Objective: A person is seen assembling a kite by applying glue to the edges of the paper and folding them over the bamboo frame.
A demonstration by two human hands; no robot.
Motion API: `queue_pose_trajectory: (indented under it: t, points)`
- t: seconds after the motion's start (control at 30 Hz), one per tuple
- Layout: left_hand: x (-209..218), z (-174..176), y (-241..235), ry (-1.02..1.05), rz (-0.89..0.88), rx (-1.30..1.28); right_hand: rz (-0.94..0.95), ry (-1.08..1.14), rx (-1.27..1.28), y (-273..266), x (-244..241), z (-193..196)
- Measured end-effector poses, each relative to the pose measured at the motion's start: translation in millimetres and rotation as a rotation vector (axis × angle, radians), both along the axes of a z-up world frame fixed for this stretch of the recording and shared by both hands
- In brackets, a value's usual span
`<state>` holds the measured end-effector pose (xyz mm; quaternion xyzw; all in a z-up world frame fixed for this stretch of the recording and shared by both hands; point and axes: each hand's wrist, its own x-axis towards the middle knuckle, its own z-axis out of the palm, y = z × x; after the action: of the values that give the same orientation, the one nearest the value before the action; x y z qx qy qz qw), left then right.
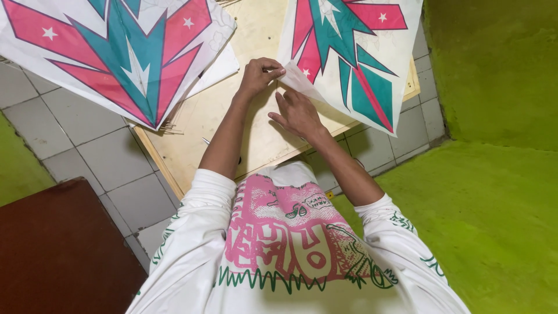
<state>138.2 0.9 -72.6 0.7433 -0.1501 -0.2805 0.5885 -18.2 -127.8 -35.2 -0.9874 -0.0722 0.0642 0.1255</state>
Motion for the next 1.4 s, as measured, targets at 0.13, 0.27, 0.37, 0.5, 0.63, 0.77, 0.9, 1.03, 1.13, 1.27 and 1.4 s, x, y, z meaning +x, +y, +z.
queue_pose_trajectory:
  t: [0.13,0.27,0.37,0.5,0.63,0.77,0.9,1.03,1.13,1.27,1.4]
  points:
    - [-1,-2,-2,-0.025,0.012,-0.004,0.024,-0.043,-0.03,-2,-2,0]
    - [-1,-7,-2,-0.025,0.027,0.006,0.01,0.012,0.084,-3,-7,33]
    - [-3,5,-1,-0.01,0.034,0.0,-0.137,0.061,0.272,-21,-24,70]
    - [-6,14,2,0.011,0.037,0.004,-0.36,0.118,0.323,-47,-69,94]
    - [-5,20,2,0.031,0.029,0.017,-0.371,0.193,0.174,-48,-97,85]
    - [-5,17,2,0.004,0.014,0.014,-0.33,0.298,0.092,-43,-102,63]
    - [-5,16,2,-0.018,0.007,0.004,-0.28,0.305,0.015,-46,-102,38]
    - [-7,9,2,-0.01,0.017,-0.001,-0.278,0.319,0.016,-48,-105,29]
    - [-6,10,2,0.007,0.029,0.009,-0.299,0.328,0.039,-48,-105,24]
    - [-7,14,2,0.002,0.026,0.009,-0.308,0.328,0.012,-48,-104,22]
    - [-7,16,3,-0.011,0.03,0.01,-0.315,0.323,0.027,-47,-105,24]
